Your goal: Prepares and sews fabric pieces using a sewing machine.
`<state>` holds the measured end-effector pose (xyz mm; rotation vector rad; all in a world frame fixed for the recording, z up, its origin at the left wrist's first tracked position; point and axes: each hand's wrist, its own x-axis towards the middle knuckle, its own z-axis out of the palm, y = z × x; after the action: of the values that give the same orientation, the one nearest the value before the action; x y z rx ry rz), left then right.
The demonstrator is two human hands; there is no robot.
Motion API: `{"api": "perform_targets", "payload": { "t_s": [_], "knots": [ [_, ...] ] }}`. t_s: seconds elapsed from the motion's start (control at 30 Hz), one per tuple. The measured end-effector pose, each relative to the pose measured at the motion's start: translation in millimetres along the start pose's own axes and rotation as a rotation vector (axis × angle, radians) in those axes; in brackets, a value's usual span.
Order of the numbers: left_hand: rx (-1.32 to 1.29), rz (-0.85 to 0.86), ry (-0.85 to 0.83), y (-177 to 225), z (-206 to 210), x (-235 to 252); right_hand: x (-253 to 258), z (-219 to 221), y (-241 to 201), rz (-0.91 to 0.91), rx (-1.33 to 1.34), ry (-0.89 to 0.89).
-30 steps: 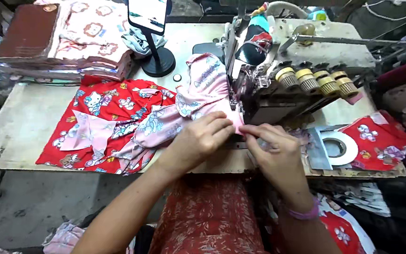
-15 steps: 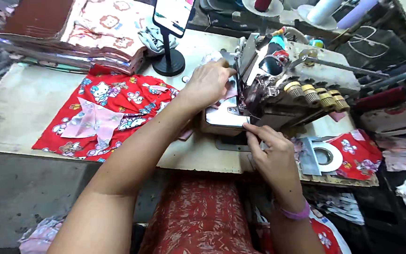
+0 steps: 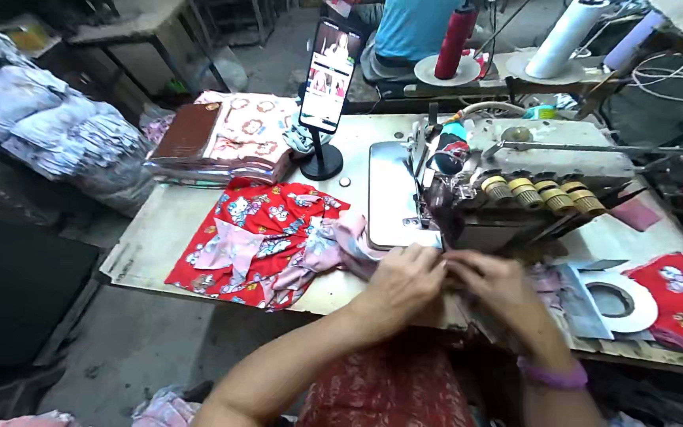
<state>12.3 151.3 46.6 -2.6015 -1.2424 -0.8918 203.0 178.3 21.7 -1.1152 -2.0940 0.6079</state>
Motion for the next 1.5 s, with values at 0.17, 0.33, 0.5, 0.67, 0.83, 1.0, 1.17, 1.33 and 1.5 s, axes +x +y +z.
{"api": "perform_targets", "payload": {
  "t_s": [0.17, 0.33, 0.5, 0.67, 0.83, 1.0, 1.17, 1.33, 1.5],
  "knots": [
    [-0.313, -0.065, 0.088, 11.0, -30.1, 41.6, 9.7, -66.4, -16.5, -0.030, 0.400, 0.136],
    [-0.364, -0.092, 0.007, 12.4, -88.1, 9.0, -5.8, -73.2, -75.0, 0.053, 0.690, 0.169],
    [-0.048, -0.191, 0.008, 3.1, -110.8, -46.1, -27.4, -77.5, -110.5, 0.004, 0.720, 0.271],
    [-0.037, -0.258, 0.072, -10.3, -154.3, -75.6, -42.2, -96.5, -122.0, -0.075, 0.617, 0.353],
    [-0.019, -0.289, 0.062, -26.0, -193.4, -103.3, -27.5, -98.0, -94.3, 0.041, 0.480, 0.444],
    [-0.156, -0.308, 0.043, -20.9, -208.7, -125.0, 10.9, -93.0, -101.7, 0.007, 0.297, 0.464],
    [-0.846, -0.195, -0.096, 28.0, -191.8, -140.1, 78.5, -83.1, -131.9, 0.052, 0.269, 0.557],
    [-1.248, -0.296, -0.537, 98.3, -122.1, -111.6, 103.1, -11.8, -209.0, -0.228, 0.742, 0.239],
    [-1.113, -0.232, -0.427, 109.0, -102.0, -79.4, 41.1, -31.8, -224.7, -0.527, 0.802, -0.571]
  ]
}}
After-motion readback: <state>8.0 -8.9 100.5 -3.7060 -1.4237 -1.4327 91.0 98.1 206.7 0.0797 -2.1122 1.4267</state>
